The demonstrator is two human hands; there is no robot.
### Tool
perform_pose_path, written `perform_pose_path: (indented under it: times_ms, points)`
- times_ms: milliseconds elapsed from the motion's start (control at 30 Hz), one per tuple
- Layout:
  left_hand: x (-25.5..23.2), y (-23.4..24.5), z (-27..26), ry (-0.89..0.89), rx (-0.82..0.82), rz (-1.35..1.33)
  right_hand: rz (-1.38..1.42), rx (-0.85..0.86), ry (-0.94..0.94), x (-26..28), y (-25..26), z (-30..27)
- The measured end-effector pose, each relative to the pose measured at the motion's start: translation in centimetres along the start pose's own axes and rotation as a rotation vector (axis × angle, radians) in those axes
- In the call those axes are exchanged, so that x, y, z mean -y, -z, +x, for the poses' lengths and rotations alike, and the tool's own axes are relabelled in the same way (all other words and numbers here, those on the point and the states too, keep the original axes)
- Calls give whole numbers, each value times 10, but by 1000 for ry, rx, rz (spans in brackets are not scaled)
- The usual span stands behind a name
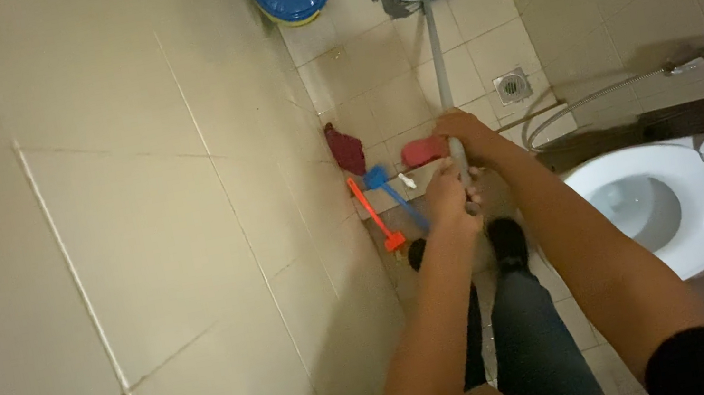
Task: Cleaning the bathroom floor and mop head using a mop and water spray hose.
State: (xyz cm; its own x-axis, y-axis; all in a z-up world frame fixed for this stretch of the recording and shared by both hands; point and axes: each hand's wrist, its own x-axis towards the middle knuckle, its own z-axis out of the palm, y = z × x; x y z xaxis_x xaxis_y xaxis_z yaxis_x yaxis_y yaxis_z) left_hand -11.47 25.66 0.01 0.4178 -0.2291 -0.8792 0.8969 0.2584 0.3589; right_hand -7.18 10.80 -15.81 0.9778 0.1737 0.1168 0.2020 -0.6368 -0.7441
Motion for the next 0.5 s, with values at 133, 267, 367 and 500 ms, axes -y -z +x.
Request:
perform_pose_path:
  times_ms: [133,267,367,500]
  points:
    - [10,1,-2,75,3,-153,-305,135,115,-12,-3,-3]
    - [37,6,14,32,45,-191,343,-17,47,-8,-2,-23]
    - [42,1,-2,15,24,-224,201,-18,50,15,11,-26]
    - [18,-19,-72,-92,147,-285,913,66,-191,-60,-28,-55]
